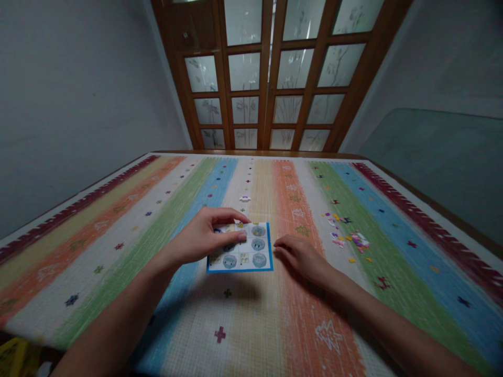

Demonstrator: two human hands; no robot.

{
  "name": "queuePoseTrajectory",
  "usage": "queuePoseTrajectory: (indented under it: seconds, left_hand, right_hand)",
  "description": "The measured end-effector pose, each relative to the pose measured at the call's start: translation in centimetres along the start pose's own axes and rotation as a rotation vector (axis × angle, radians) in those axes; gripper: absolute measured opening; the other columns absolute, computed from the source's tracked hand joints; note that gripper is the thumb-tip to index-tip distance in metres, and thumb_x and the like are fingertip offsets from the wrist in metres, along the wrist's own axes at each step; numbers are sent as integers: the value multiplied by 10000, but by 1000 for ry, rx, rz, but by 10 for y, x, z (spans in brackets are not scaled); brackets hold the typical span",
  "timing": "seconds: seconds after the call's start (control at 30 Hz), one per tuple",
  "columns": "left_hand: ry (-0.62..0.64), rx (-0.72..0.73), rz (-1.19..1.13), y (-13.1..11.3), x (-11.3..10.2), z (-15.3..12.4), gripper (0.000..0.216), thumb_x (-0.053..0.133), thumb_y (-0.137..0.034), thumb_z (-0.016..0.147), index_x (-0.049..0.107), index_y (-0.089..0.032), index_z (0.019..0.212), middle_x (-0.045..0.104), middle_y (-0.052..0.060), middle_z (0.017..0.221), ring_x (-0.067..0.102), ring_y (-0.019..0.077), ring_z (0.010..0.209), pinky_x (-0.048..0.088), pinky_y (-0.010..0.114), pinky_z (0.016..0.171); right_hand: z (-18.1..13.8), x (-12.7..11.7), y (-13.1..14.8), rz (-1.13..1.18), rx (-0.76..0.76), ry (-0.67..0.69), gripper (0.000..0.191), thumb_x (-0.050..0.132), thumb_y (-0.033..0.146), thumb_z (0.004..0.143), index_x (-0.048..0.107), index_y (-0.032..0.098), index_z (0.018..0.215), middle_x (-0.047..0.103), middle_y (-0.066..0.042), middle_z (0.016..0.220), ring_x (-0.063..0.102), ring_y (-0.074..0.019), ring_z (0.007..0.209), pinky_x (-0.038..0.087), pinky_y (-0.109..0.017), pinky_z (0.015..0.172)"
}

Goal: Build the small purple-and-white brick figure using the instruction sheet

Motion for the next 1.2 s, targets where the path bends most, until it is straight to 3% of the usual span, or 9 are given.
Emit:
queuePoseTrajectory:
  seconds: [0.3, 0.7, 0.97, 1.2]
  left_hand:
    - [-4, 16, -10, 0, 0, 0, 206, 648, -270, 723, 701, -165, 892, 681, 10, 808, 573, 116, 683, 430, 205, 607]
    - [-3, 7, -18, 4, -1, -2, 216, 648, -281, 723, 699, -169, 901, 669, 7, 767, 557, 108, 634, 412, 193, 550]
    - [0, -20, -47, 9, -2, -3, 230, 643, -283, 721, 695, -156, 906, 638, -1, 713, 510, 87, 575, 374, 179, 495]
    - [-11, -57, -21, 14, -4, -4, 263, 640, -312, 720, 696, -150, 920, 637, 7, 711, 507, 94, 581, 375, 184, 502]
  right_hand:
    - [3, -1, 2, 120, 121, 7, 122, 526, 225, 814, 622, 164, 770, 668, -53, 755, 601, -166, 700, 464, -284, 659]
    - [20, -4, 9, 372, 238, -43, 187, 558, 243, 737, 701, 144, 805, 725, -94, 826, 652, -208, 763, 487, -324, 716]
    - [33, 4, 16, 471, 228, 44, 228, 540, 229, 761, 712, 141, 883, 723, -105, 906, 659, -213, 825, 499, -345, 759]
    - [40, 8, 19, 572, 218, 156, 192, 606, 268, 727, 707, 123, 799, 706, -74, 781, 633, -173, 706, 483, -292, 675]
Point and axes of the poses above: each hand's wrist, its own z-axis towards the middle knuckle, its own x-axis out of the palm, y = z × x, the point moved 3 cm from there along z, towards the middle knuckle
